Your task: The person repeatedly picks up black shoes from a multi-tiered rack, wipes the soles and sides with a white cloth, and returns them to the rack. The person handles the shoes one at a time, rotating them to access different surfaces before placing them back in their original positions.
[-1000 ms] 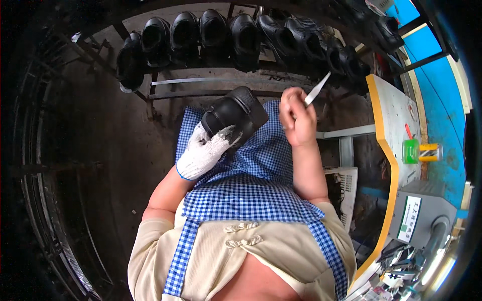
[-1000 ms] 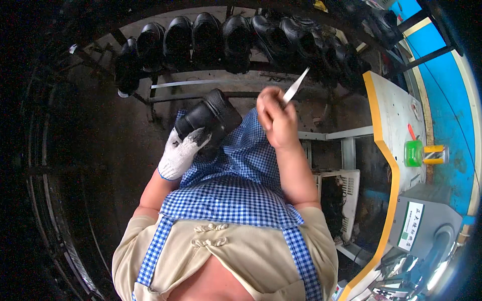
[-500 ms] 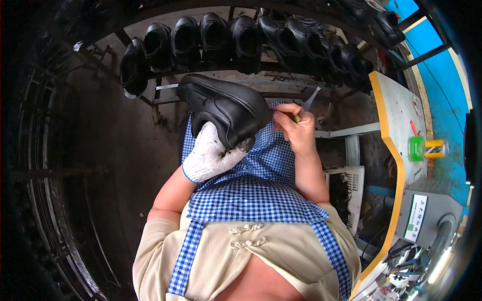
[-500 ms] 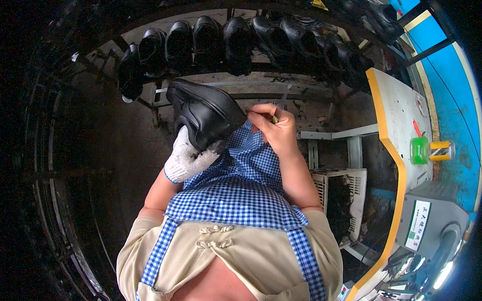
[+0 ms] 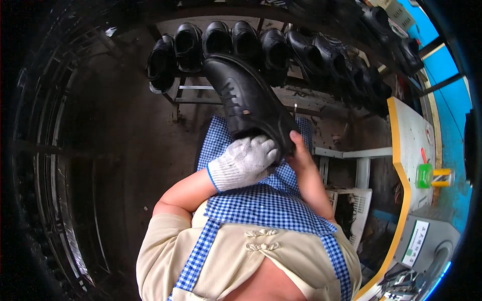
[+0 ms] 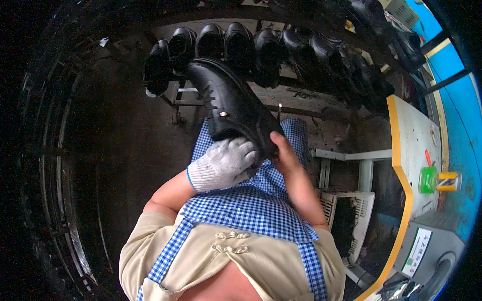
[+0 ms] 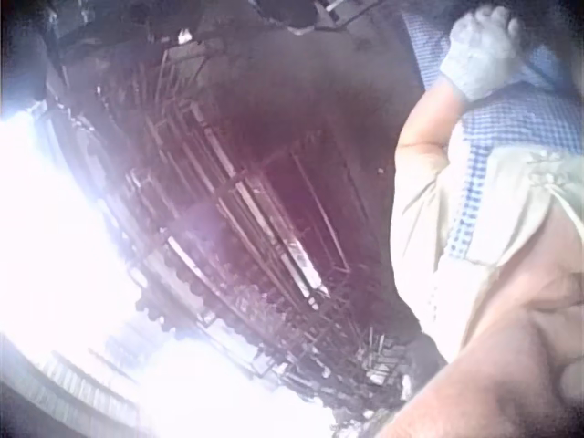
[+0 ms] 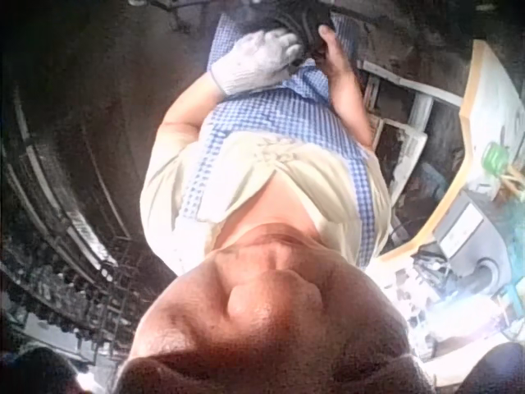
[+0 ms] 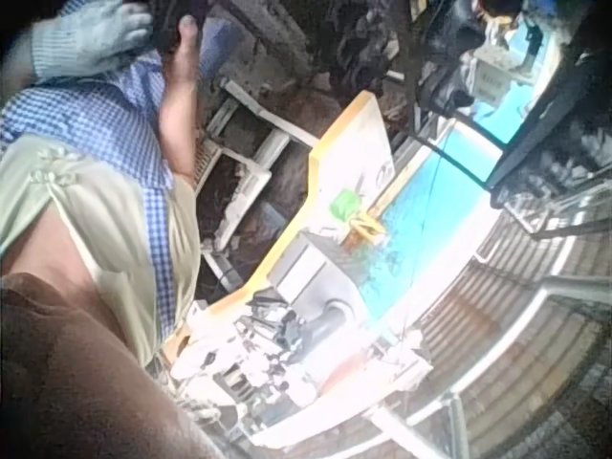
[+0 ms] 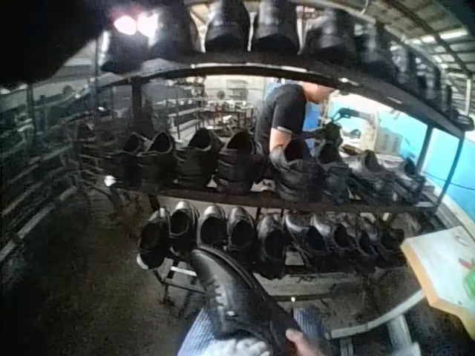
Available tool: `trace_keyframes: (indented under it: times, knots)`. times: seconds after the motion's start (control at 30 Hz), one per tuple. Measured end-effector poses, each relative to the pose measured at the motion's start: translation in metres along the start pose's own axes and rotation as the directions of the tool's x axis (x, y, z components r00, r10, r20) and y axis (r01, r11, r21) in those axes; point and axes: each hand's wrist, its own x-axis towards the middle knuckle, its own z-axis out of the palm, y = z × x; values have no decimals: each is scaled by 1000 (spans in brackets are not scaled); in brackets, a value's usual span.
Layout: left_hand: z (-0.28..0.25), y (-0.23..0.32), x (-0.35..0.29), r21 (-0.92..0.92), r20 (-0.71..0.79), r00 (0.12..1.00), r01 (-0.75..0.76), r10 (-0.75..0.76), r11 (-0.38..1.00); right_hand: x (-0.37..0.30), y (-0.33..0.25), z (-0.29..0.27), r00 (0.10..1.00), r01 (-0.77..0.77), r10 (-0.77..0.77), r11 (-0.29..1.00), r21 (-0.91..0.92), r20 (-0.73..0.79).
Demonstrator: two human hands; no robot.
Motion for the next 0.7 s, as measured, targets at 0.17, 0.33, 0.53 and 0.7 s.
trace_keyframes:
  times: [0.17,0.33,0.53,0.7]
  knots:
    - [-42,-25,-21,-602,-261,965,-155,-9,783,-3,2,-4,971,149,-168,981,120,168]
    - [-33,-39,-11,-811,-522,490,-32,-698,584,-2,31,-35,979,121,-127,991,50,159]
    - [-33,-49,-11,-807,-554,541,-159,-633,569,6,23,-33,969,-213,91,775,-595,-229]
    - [-41,-42,-12,-774,-407,775,-12,-483,633,-7,-43,21,863,396,-445,299,-869,240]
